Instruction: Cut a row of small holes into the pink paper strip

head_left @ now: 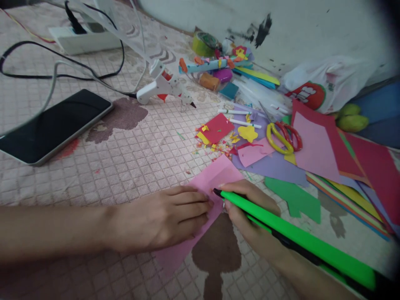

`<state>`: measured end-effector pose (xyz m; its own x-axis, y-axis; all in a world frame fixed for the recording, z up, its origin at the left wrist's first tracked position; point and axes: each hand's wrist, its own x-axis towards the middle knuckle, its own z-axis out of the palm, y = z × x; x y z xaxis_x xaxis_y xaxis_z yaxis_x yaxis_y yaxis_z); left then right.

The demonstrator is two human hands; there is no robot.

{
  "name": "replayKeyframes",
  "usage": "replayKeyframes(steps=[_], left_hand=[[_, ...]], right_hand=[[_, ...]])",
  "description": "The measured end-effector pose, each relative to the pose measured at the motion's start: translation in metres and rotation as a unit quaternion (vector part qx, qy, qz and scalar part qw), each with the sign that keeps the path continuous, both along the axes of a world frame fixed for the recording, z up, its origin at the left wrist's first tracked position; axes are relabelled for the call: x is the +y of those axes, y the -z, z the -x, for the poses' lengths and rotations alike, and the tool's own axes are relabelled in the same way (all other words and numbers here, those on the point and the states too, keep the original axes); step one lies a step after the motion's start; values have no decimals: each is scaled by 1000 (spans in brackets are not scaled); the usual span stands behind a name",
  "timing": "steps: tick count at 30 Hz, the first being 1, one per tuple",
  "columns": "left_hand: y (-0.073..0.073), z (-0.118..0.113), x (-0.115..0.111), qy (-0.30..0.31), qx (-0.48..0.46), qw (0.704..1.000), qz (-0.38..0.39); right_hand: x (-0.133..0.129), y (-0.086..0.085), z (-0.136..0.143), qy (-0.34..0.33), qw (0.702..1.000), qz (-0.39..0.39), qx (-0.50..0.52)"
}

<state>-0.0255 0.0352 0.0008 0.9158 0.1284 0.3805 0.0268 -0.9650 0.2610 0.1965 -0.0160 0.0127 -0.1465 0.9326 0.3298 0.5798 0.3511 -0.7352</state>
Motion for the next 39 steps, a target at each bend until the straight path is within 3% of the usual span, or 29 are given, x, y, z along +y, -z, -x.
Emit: replayKeyframes(steps=[39], left_hand=[[0,0,0,4,0,1000,6]], right_hand=[[0,-1,-3,14,1000,20,-5]])
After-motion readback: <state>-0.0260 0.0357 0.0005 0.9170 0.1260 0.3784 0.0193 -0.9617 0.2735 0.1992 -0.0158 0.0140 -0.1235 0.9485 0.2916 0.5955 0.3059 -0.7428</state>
